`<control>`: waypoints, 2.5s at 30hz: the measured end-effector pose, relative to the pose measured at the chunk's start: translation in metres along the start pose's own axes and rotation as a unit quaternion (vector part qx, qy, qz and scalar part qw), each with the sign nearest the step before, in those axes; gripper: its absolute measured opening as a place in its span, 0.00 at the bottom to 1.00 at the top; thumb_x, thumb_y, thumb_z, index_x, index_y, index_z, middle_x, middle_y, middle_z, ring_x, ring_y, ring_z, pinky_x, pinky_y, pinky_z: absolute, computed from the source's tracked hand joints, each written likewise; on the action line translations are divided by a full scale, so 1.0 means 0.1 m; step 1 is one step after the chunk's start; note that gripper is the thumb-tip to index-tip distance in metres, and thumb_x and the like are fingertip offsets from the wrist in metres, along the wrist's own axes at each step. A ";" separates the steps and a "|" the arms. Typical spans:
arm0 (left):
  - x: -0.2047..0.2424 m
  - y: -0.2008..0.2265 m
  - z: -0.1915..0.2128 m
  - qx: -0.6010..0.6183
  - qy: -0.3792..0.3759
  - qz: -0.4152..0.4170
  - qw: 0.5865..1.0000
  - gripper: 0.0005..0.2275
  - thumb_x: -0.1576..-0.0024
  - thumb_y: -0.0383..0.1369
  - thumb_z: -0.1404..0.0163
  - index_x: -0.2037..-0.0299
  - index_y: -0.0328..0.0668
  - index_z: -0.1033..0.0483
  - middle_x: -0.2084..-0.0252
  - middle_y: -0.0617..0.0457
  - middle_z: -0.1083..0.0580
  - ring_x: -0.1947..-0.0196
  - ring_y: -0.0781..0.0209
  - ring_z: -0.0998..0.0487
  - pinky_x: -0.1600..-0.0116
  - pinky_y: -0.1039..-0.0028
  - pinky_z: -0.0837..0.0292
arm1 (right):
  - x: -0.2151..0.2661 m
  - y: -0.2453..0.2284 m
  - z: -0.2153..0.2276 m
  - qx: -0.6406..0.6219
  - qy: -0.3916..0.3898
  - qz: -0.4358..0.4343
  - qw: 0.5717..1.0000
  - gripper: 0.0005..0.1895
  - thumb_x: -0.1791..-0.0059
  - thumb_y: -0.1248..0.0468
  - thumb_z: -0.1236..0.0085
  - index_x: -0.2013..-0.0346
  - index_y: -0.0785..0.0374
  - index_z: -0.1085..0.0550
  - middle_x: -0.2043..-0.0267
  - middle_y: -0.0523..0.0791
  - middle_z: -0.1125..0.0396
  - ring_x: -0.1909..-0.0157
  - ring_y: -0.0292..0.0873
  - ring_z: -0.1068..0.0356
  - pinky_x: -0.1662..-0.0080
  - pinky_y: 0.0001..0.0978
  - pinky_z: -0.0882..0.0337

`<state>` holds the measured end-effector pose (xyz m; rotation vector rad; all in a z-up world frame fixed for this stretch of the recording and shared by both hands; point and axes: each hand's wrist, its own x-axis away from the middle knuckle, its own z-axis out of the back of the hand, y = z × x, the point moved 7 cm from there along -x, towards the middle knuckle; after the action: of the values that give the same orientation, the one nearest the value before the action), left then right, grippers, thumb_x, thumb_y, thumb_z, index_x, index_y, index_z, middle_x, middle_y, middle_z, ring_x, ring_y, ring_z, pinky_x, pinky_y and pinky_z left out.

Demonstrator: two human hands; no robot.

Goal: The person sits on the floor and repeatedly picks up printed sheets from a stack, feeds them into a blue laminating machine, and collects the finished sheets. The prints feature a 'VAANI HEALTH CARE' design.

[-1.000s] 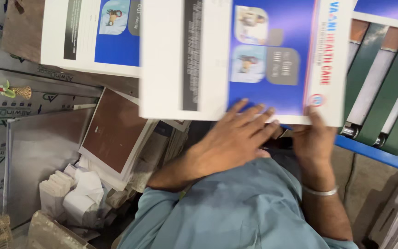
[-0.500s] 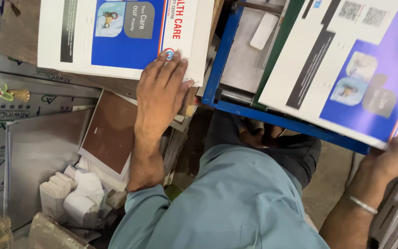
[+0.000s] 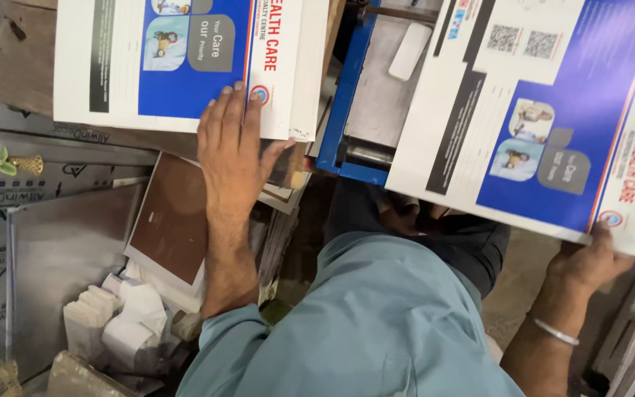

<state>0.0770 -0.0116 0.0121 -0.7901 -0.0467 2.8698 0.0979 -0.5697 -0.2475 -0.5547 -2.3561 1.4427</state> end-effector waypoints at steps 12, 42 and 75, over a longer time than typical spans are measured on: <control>-0.13 -0.17 -0.01 0.036 0.063 0.024 0.997 0.20 0.47 0.33 0.32 0.48 0.37 0.24 0.48 0.49 0.25 0.46 0.49 0.26 0.41 0.57 0.30 | -1.12 0.75 -0.43 -0.072 -0.040 -0.100 0.992 0.18 0.38 0.69 0.50 0.35 0.75 0.35 0.40 0.59 0.29 0.42 0.57 0.21 0.43 0.53 0.14; -0.32 1.06 -0.19 0.135 -0.186 -0.054 0.972 0.33 0.43 0.52 0.46 0.34 0.35 0.32 0.31 0.37 0.35 0.26 0.39 0.41 0.25 0.40 0.54 | 0.47 0.20 -2.55 -0.093 -0.204 -0.221 0.949 0.24 0.41 0.74 0.50 0.29 0.70 0.38 0.42 0.48 0.33 0.47 0.44 0.28 0.52 0.35 0.23; -0.24 -0.17 0.13 0.059 -0.037 0.038 0.997 0.26 0.53 0.30 0.33 0.43 0.40 0.22 0.45 0.49 0.24 0.42 0.49 0.24 0.39 0.58 0.28 | 0.14 0.02 -0.15 0.033 0.003 -0.002 0.999 0.23 0.42 0.78 0.52 0.30 0.77 0.36 0.34 0.56 0.32 0.35 0.51 0.25 0.35 0.42 0.20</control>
<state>0.0938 0.0013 0.0365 -0.6775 0.1468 2.9399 0.0927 -0.5502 -0.2412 -0.5355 -2.2937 1.5086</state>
